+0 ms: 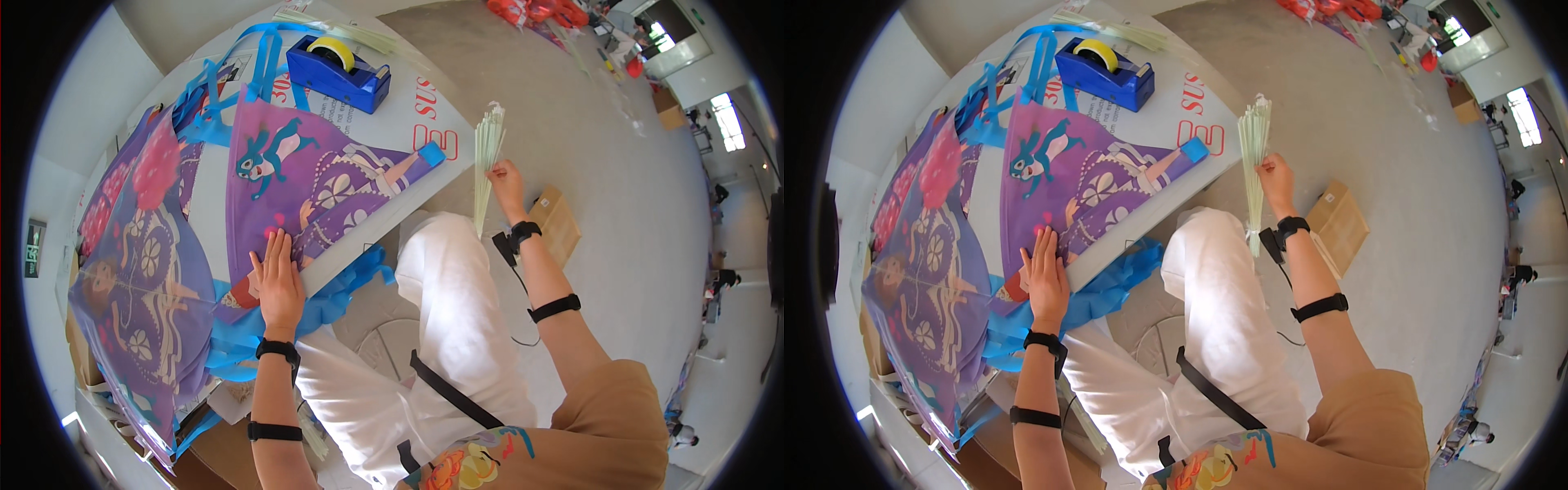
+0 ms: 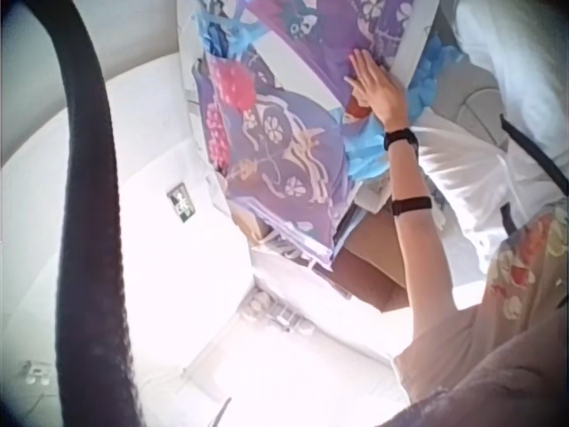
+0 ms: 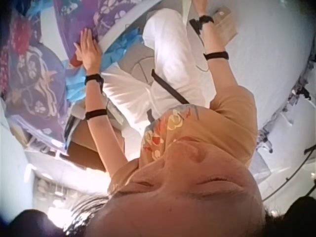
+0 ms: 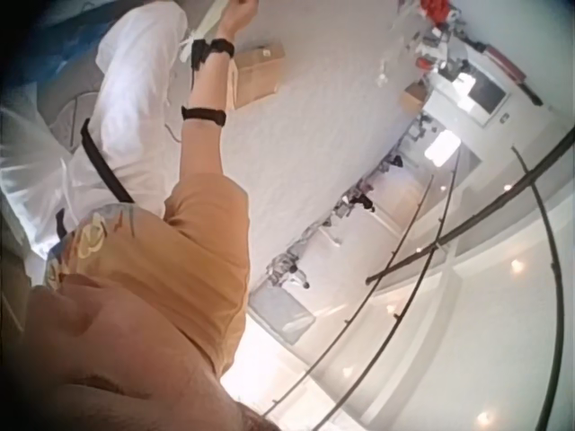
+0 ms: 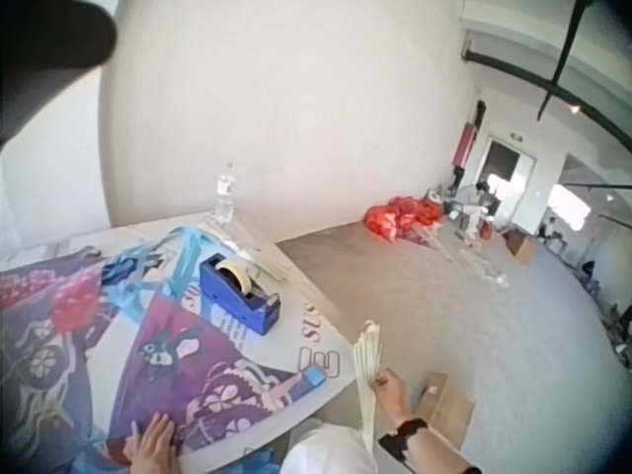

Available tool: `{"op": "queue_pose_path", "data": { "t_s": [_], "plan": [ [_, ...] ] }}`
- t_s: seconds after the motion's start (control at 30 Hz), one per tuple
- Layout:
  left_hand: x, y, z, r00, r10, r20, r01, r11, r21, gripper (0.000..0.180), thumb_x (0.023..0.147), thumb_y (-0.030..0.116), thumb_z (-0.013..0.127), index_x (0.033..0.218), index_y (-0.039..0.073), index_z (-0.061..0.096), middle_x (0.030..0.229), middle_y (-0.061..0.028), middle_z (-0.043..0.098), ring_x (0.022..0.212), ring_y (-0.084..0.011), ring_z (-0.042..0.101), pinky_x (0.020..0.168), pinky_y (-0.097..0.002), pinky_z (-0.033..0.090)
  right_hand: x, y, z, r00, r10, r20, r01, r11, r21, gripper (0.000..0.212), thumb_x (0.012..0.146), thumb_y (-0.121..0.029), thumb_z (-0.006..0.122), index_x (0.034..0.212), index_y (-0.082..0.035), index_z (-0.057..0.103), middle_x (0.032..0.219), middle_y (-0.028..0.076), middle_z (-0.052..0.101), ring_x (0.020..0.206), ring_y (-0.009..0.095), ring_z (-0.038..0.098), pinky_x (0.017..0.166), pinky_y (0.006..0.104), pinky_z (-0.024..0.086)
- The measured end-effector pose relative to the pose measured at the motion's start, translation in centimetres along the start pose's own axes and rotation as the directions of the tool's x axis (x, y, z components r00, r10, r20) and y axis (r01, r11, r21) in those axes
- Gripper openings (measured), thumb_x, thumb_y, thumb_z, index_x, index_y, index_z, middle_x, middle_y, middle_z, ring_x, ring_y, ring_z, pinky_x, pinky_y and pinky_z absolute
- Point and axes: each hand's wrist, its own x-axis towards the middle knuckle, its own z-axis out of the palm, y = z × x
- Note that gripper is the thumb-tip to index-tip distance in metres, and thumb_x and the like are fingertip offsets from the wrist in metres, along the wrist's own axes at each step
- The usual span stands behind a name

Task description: Assembling plastic kites by attaching blue tails using adhesive tape.

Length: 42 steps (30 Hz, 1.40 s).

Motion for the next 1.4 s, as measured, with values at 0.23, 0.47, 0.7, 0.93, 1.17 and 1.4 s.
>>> {"op": "queue_pose_path", "data": {
  "t_s": [0.23, 0.47, 0.7, 0.93, 1.17, 1.4],
  "plan": [
    [0.0, 0.0, 0.0, 1.0, 0.004, -0.017, -0.005, 1.0, -0.006, 0.049, 0.099, 0.004, 0.052, 0.149, 0.003, 0.049, 0.155, -0.0123, 0.049, 0.15, -0.0286, 0.039, 0.126, -0.0582, 0.02, -1.5, 0.9, -0.7, 0.994, 0.099, -0.05, -0.085, 0.97, 0.226, 0.018, 0.092, -0.013, 0.075, 0.102, 0.002, 0.078, 0.094, 0.009, 0.078, 0.084, 0.017, 0.07, 0.08, 0.0299, 0.054],
    [0.1, 0.1, -0.1, 0.999, -0.02, -0.025, 0.018, 0.999, -0.046, 0.045, 0.1, 0.005, 0.052, 0.145, 0.002, 0.051, 0.154, -0.013, 0.05, 0.15, -0.0294, 0.039, 0.125, -0.0592, 0.021, -2.7, -8.6, -4.1, 0.946, -0.006, -0.323, 0.132, 0.92, 0.37, 0.017, 0.103, -0.017, 0.064, 0.11, -0.003, 0.071, 0.103, 0.009, 0.077, 0.1, 0.014, 0.068, 0.094, 0.0291, 0.049],
    [0.0, 0.0, 0.2, 0.997, -0.028, -0.068, 0.019, 0.991, -0.132, 0.032, 0.098, 0.005, 0.056, 0.129, 0.002, 0.057, 0.151, -0.0142, 0.053, 0.149, -0.0307, 0.041, 0.124, -0.06, 0.023, -5.9, -32.2, -11.4, 0.767, -0.529, -0.362, 0.634, 0.542, 0.551, 0.024, 0.103, -0.004, 0.057, 0.125, 0.002, 0.066, 0.101, 0.012, 0.072, 0.087, 0.015, 0.064, 0.088, 0.0322, 0.052],
    [-0.7, -0.1, 0.8, 0.979, -0.185, 0.088, 0.202, 0.944, -0.26, 0.041, 0.096, 0.016, 0.06, 0.134, 0.0, 0.058, 0.146, -0.0202, 0.055, 0.135, -0.0388, 0.05, 0.11, -0.0486, 0.042, -15.7, -40.9, 9.5, 0.235, -0.937, 0.257, 0.715, 0.346, 0.608, 0.031, 0.073, 0.004, 0.069, 0.101, -0.006, 0.074, 0.092, 0.011, 0.059, 0.088, 0.032, 0.064, 0.071, 0.0426, 0.053],
    [-0.7, -0.6, 1.2, 0.983, 0.014, -0.182, -0.035, 0.993, -0.112, 0.041, 0.088, 0.006, 0.06, 0.127, -0.004, 0.061, 0.137, -0.0201, 0.057, 0.128, -0.0413, 0.053, 0.1, -0.0527, 0.048, -15.0, -33.6, 18.4, 0.379, -0.634, 0.674, 0.47, 0.759, 0.45, 0.033, 0.08, 0.006, 0.063, 0.109, -0.002, 0.076, 0.1, 0.014, 0.066, 0.094, 0.035, 0.066, 0.081, 0.0427, 0.053],
    [-0.2, -0.1, 0.3, 0.963, -0.012, -0.268, -0.038, 0.983, -0.181, 0.025, 0.085, 0.003, 0.061, 0.11, 0.004, 0.062, 0.11, -0.0131, 0.058, 0.104, -0.0335, 0.057, 0.089, -0.0446, 0.05, -12.9, -32.5, 18.3, 0.371, -0.479, 0.796, 0.153, 0.877, 0.456, 0.011, 0.093, 0.0, 0.065, 0.099, 0.001, 0.074, 0.092, 0.01, 0.074, 0.086, 0.02, 0.068, 0.079, 0.0356, 0.053]
  ]
}}
